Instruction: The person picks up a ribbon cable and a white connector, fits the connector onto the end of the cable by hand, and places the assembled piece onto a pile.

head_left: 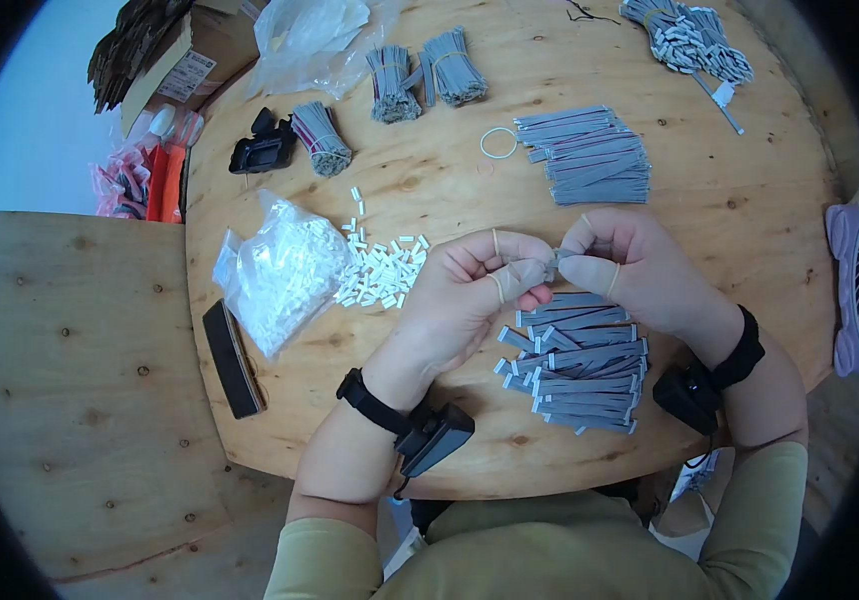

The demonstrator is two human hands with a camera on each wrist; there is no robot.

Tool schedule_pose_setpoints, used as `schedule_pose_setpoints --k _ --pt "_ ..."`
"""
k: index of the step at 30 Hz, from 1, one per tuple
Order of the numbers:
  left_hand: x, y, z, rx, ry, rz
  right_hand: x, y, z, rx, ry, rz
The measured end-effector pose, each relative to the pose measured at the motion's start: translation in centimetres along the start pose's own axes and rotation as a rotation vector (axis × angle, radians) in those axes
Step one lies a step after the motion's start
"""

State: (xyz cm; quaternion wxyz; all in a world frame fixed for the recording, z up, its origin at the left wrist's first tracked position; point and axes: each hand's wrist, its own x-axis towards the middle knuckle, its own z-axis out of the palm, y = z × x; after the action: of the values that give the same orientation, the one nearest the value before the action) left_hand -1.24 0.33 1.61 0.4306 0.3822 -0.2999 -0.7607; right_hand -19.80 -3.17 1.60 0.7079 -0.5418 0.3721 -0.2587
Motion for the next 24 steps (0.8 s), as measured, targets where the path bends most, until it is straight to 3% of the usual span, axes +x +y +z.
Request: schedule_pose_setpoints --k 5,8,24 --pt "0.0 0.2 -0.31 -0.122 0.025 -0.053 -0.03 0.0 -0.31 0.007 -0.014 0.013" --pt "0.17 -0.24 -1.01 -0.159 -0.05 -0.017 -0.09 -0.06 -0.24 0.049 -0.048 -0.003" --pt "0.03 -0.3 -0.86 -0.174 -0.09 -0.038 -0.31 -0.36 0.01 0.066 -0.081 -0.012"
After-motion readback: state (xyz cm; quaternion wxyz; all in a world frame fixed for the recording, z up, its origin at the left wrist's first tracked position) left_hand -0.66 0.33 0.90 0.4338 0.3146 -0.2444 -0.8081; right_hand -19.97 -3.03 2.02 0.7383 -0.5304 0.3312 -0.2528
